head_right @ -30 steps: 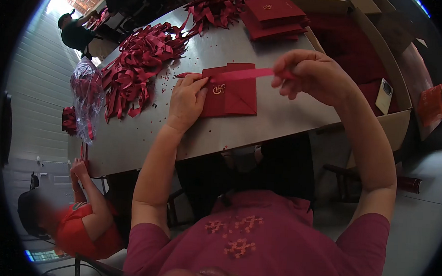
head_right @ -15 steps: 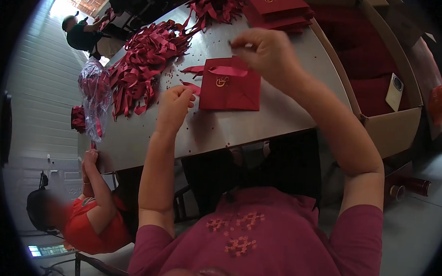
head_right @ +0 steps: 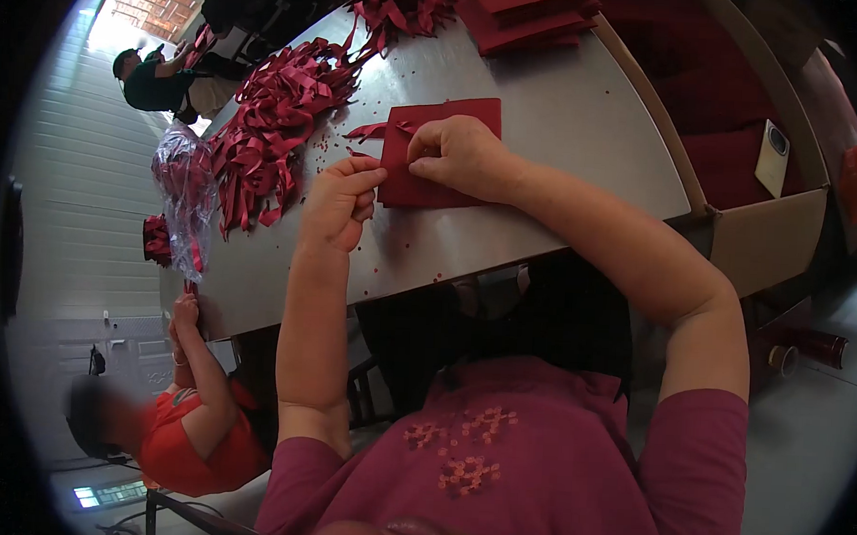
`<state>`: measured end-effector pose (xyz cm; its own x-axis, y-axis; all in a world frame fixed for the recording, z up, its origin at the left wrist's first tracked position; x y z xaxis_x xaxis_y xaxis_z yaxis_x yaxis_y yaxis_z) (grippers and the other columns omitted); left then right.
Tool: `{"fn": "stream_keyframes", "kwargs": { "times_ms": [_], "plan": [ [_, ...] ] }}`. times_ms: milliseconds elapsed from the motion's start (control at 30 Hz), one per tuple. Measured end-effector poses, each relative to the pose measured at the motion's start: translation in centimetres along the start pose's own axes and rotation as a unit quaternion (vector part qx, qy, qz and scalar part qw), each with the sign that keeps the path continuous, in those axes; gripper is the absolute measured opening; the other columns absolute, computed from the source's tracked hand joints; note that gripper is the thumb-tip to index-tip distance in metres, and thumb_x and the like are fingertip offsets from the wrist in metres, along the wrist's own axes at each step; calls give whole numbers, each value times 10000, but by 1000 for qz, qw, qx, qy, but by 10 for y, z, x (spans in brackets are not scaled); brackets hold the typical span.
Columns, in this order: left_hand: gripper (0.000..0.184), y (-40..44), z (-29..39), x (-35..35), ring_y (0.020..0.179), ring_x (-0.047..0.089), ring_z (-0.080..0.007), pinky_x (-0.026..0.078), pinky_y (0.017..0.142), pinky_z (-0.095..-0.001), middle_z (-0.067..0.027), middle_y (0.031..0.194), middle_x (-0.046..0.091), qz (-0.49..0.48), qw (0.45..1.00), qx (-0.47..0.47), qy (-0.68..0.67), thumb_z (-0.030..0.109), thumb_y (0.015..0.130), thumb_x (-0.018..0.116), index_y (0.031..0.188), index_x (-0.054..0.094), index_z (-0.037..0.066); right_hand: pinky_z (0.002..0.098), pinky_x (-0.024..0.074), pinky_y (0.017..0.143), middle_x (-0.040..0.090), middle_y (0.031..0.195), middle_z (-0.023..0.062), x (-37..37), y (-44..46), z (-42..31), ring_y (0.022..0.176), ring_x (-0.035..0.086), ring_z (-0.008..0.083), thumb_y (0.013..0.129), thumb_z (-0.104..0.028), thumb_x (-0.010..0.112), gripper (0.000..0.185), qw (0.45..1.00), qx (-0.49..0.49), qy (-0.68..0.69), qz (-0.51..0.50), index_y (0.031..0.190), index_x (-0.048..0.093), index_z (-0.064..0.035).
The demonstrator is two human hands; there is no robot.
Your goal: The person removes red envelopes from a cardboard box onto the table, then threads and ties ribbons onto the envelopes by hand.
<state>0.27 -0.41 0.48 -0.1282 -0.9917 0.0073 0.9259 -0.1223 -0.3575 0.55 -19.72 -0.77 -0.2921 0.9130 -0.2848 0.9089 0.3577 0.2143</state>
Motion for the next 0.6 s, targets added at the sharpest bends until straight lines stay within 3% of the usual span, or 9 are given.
{"fn": "stream_keyframes", "kwargs": {
  "times_ms": [100, 367, 600],
  "plan": [
    [135, 0, -2, 2, 504, 421, -39, 276, 441, -200, 22, 704, 558, 22, 997, -28, -64, -10, 835, 690, 950, 627, 24, 254, 489, 720, 681, 811, 45, -2, -2, 1, 756, 596, 84, 841, -69, 709, 102, 1000, 18, 15, 0, 901, 683, 10],
    [209, 1, 3, 4, 479, 399, -39, 279, 447, -201, 18, 785, 592, -56, 985, -64, -152, -30, 858, 653, 1046, 608, 50, 256, 487, 759, 686, 813, 51, -4, -1, 5, 782, 613, 103, 817, -75, 715, 101, 1000, 2, -6, -14, 849, 686, 16],
    [224, 4, 5, 7, 484, 411, -41, 287, 448, -199, 7, 801, 601, -86, 989, -44, -113, -43, 845, 657, 1046, 610, 44, 263, 492, 769, 698, 823, 58, -3, 1, 6, 786, 611, 99, 812, -88, 718, 134, 999, 20, 28, -41, 887, 704, 23]
  ]
}}
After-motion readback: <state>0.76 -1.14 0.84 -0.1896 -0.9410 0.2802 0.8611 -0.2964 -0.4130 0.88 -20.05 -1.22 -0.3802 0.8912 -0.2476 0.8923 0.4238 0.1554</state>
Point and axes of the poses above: each hand's wrist, its own y-axis towards the middle knuckle, its own x-axis out of the palm, z = x × y, the point moved 4 cm from there along y, towards the middle knuckle
